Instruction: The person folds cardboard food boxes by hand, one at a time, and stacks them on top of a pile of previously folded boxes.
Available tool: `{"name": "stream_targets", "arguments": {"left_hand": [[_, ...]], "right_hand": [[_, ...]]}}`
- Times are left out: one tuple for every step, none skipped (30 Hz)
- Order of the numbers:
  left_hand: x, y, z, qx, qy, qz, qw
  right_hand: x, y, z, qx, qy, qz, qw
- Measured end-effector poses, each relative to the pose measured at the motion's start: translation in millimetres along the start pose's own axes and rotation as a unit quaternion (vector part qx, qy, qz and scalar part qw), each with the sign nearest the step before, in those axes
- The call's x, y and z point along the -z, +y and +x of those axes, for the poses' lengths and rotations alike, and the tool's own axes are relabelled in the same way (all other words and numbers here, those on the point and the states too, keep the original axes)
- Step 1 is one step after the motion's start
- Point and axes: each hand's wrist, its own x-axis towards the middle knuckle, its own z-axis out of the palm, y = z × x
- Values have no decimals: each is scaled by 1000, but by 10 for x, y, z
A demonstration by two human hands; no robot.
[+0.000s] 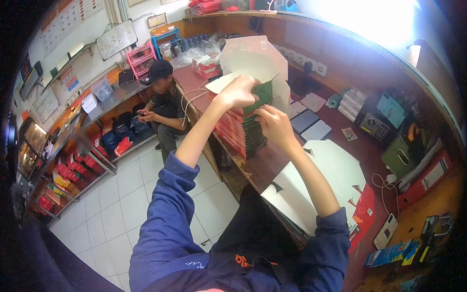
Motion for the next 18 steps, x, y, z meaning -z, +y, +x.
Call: {"name": "stream_targets", "arguments": {"left_hand": [[-34, 9, -15, -7, 19, 14, 1000], [-63, 15, -28, -13, 38, 30, 999], [-92, 16, -42, 1, 31, 27, 999], [-119, 54, -83, 3, 30, 27, 999], [-150, 97, -128, 22, 38, 12, 999], [-160, 127, -167, 40, 46, -2, 998], [-168, 108, -207, 23, 63, -34, 997], [-194, 41, -220, 24, 62, -32, 997], [-234, -44, -229, -25, 91, -46, 994], [-208, -57, -247, -75, 121, -60, 988], [-190, -59, -260, -75, 121, -59, 988], [-180, -56, -271, -68, 85, -40, 993], [-163, -38, -289, -60, 51, -20, 997], [-163, -1, -297, -59, 51, -19, 997], [-183, 61, -293, -40, 32, 6, 999], [-236, 120, -292, -20, 11, 31, 999], [-379, 143, -316, -10, 25, 23, 999], [-489, 132, -339, -7, 42, 11, 999]], "right_hand": [[6, 23, 2, 28, 10, -30, 999], [9, 43, 4, 56, 22, -60, 996], [6, 68, 2, 56, 20, -59, 997], [1, 95, -2, 53, 10, -64, 996], [-14, 116, -7, 51, 1, -70, 996], [-37, 130, -12, 51, 2, -69, 996], [-55, 121, -15, 66, -5, -73, 995], [-71, 113, -19, 81, -12, -78, 994], [-59, 122, -9, 81, -11, -76, 994], [-14, 145, 26, 62, -22, -73, 995], [21, 173, 51, 42, -34, -71, 996], [32, 227, 51, 42, -34, -70, 996], [39, 273, 59, 48, -40, -59, 996], [27, 309, 59, 54, -46, -47, 996], [6, 339, 50, 54, -45, -45, 996], [7, 322, 51, 35, -34, -46, 998], [11, 299, 42, 15, -24, -47, 998], [12, 261, 11, 14, -27, -45, 999]]}}
